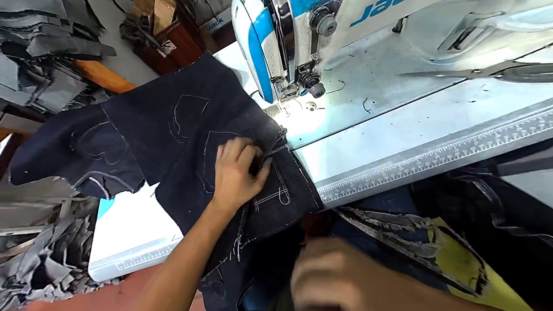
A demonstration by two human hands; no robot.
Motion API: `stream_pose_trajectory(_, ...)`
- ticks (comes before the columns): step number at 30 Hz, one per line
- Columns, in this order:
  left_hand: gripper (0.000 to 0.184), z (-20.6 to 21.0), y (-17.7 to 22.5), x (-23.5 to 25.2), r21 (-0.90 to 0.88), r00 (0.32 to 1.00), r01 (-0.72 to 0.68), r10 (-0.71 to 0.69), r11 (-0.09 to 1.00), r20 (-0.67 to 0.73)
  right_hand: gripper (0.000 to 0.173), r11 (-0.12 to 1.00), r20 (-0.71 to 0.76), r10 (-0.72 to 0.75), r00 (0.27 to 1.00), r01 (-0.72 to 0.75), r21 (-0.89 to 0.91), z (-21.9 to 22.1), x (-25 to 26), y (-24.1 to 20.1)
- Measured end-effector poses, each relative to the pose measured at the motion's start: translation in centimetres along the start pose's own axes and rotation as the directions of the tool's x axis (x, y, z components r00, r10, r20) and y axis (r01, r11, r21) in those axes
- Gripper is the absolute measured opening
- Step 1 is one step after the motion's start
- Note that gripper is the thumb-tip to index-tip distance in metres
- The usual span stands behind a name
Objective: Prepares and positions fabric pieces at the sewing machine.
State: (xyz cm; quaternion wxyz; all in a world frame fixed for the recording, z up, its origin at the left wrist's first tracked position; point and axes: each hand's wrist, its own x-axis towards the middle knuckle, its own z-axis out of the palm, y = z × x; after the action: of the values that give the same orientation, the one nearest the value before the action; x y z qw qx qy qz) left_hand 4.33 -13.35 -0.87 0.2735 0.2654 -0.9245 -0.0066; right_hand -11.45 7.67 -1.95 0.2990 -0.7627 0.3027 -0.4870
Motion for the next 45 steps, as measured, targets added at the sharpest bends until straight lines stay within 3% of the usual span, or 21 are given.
stream_pose_trajectory(2,0.019,-0.6,0.1,-0.3,0.033,0.996,-0.085,0.086,0.996,-0.022,0.030,0.861,-0.224,0.033,0.974,-0.142,-0.489,-1.9,0.5,1.9)
stream_pose_trajectory(4,0.016,-1.5,0.6,-0.1,0.039,0.993,-0.120,0.120,0.992,-0.009,0.033,0.691,-0.335,0.058,0.941,-0.280,-0.667,-4.1,1.5,4.0)
stream_pose_trajectory(6,0.016,-2.5,1.2,0.3,0.010,0.994,-0.109,0.109,0.994,-0.021,0.044,0.624,-0.298,0.109,0.948,-0.299,-0.722,-6.2,2.4,5.6)
stream_pose_trajectory(10,0.015,-1.6,1.1,-1.1,-0.319,0.989,-0.077,0.113,0.944,0.097,0.089,0.563,-0.124,0.342,0.931,-0.309,-0.767,-8.8,4.3,6.9)
stream_pose_trajectory(12,0.015,-1.4,1.2,-2.0,-0.438,0.979,-0.105,0.169,0.893,0.110,0.101,0.550,-0.039,0.387,0.921,-0.265,-0.792,-9.7,5.3,7.4)
stream_pose_trajectory(15,0.016,-2.1,1.7,-2.5,-0.414,0.971,-0.131,0.200,0.901,0.128,0.109,0.538,0.051,0.407,0.912,-0.195,-0.820,-10.8,6.2,8.0)
stream_pose_trajectory(19,0.018,-1.7,1.5,-3.2,-0.411,0.963,-0.111,0.200,0.905,0.179,0.109,0.636,0.128,0.305,0.944,-0.101,-0.765,-11.7,7.0,9.2)
stream_pose_trajectory(23,0.011,-2.2,2.0,-2.7,-0.383,0.964,-0.221,0.261,0.897,0.056,0.134,0.600,0.202,0.397,0.896,-0.087,-0.796,-11.2,8.1,8.7)
stream_pose_trajectory(26,0.013,-1.7,2.3,-2.2,-0.419,0.949,-0.258,0.310,0.871,0.058,0.131,0.555,0.279,0.546,0.790,-0.092,-0.827,-11.2,9.6,8.2)
stream_pose_trajectory(28,0.016,-1.2,2.3,-2.4,-0.480,0.942,-0.246,0.325,0.842,0.087,0.125,0.556,0.296,0.579,0.760,-0.102,-0.825,-11.5,10.1,8.2)
stream_pose_trajectory(30,0.013,-1.3,2.3,-2.4,-0.468,0.948,-0.241,0.310,0.851,0.075,0.122,0.580,0.265,0.552,0.791,-0.136,-0.803,-11.7,9.9,8.4)
stream_pose_trajectory(32,0.010,-1.5,2.6,-2.4,-0.382,0.961,-0.222,0.268,0.897,0.069,0.111,0.668,0.101,0.410,0.906,-0.223,-0.710,-11.4,7.9,8.2)
stream_pose_trajectory(33,0.014,-1.6,2.6,-2.3,-0.333,0.965,-0.208,0.249,0.920,0.084,0.093,0.711,-0.037,0.336,0.941,-0.279,-0.646,-11.0,6.4,7.7)
stream_pose_trajectory(35,0.019,-1.7,2.6,-1.9,-0.280,0.963,-0.203,0.243,0.938,0.119,0.044,0.767,-0.315,0.189,0.930,-0.340,-0.543,-9.4,3.4,6.2)
stream_pose_trajectory(36,0.020,-1.8,2.5,-1.7,-0.268,0.958,-0.214,0.256,0.939,0.129,0.034,0.783,-0.399,0.123,0.909,-0.336,-0.524,-8.3,2.2,5.7)
stream_pose_trajectory(38,0.019,-2.0,2.3,-1.3,-0.253,0.943,-0.260,0.301,0.932,0.141,0.030,0.766,-0.436,0.051,0.899,-0.315,-0.560,-5.9,0.2,5.4)
stream_pose_trajectory(42,0.021,-2.3,2.3,-0.8,-0.153,0.895,-0.410,0.429,0.899,0.121,0.031,0.596,-0.351,0.026,0.936,-0.297,-0.746,-4.2,-0.7,6.3)
stream_pose_trajectory(45,0.020,-2.3,2.2,-1.4,-0.184,0.881,-0.430,0.455,0.884,0.126,0.030,0.602,-0.305,0.038,0.952,-0.266,-0.753,-4.8,-0.4,6.2)
